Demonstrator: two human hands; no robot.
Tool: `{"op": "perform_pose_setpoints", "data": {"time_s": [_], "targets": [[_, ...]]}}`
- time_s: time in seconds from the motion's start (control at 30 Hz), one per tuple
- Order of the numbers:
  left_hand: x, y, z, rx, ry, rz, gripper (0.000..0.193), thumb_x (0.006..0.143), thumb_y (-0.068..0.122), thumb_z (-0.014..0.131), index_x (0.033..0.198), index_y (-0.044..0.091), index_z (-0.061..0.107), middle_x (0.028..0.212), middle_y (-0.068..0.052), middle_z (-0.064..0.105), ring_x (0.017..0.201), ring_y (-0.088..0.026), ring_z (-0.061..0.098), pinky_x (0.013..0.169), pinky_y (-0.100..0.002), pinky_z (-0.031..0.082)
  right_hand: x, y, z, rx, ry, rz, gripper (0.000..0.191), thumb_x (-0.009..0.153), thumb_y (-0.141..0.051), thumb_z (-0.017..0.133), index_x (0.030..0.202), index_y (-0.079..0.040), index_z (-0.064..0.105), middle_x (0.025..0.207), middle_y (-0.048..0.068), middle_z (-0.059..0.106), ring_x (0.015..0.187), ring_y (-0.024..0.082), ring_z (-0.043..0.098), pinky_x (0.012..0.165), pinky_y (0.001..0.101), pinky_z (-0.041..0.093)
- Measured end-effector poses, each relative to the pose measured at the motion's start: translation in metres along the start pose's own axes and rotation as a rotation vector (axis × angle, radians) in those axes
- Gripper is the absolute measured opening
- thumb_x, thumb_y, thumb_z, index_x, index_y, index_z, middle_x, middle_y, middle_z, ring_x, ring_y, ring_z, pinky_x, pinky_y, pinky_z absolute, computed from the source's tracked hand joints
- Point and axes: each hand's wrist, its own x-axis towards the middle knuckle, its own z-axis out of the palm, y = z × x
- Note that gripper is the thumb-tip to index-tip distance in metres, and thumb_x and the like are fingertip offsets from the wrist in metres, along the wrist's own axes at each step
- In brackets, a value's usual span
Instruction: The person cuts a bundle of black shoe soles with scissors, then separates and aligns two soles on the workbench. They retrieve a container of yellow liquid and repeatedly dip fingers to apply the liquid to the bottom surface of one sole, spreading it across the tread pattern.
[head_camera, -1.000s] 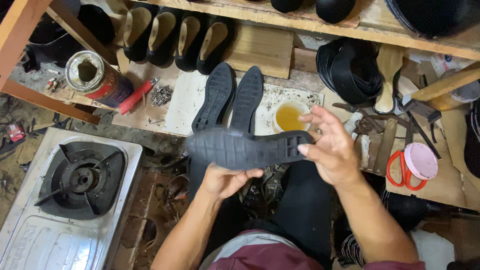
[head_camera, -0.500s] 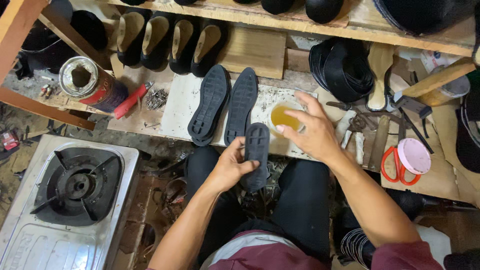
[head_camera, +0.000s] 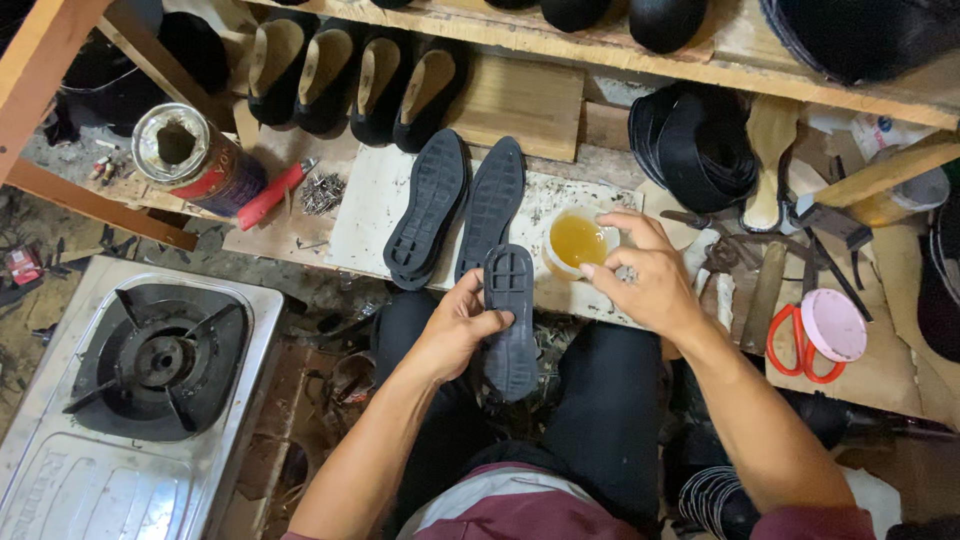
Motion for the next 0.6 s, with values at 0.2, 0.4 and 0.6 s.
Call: {"op": "perform_pose_setpoints", "data": {"time_s": [0.2, 0.4, 0.6], "targets": [[0.001, 0.010, 0.015, -0.037, -0.078, -0.003, 0.043, 0.087, -0.011, 0.062, 0.129, 0.000, 0.056, 0.112, -0.007, 0.069, 0.097, -0.012, 0.066, 0.088, -0.030, 0.055, -0.023, -0.037, 0.012, 0.003, 0.040, -0.330, 0.040, 0.081, -0.015, 0.079, 0.120, -0.011, 0.073, 0.163, 0.022, 0.028, 0.151, 0.043, 0.032, 0.126, 0.0533, 0.029], [-0.005, 0.015, 0.024, -0.051, -0.134, -0.029, 0.047, 0.086, -0.011, 0.061, 0.130, 0.002, 0.055, 0.117, -0.004, 0.067, 0.102, -0.011, 0.065, 0.089, -0.028, 0.054, -0.018, -0.040, 0.015, -0.300, 0.132, -0.525, 0.059, 0.081, -0.006, 0.080, 0.136, -0.025, 0.069, 0.168, 0.016, 0.016, 0.154, 0.045, 0.024, 0.129, 0.0550, 0.028], [-0.013, 0.017, 0.028, 0.086, -0.230, -0.041, 0.051, 0.085, -0.014, 0.063, 0.133, 0.000, 0.054, 0.115, -0.005, 0.067, 0.104, -0.011, 0.064, 0.092, -0.027, 0.052, -0.011, -0.038, -0.005, -0.334, 0.139, -0.460, 0.064, 0.073, 0.004, 0.077, 0.130, -0.026, 0.074, 0.165, 0.013, 0.025, 0.154, 0.046, 0.029, 0.128, 0.0555, 0.032]]}}
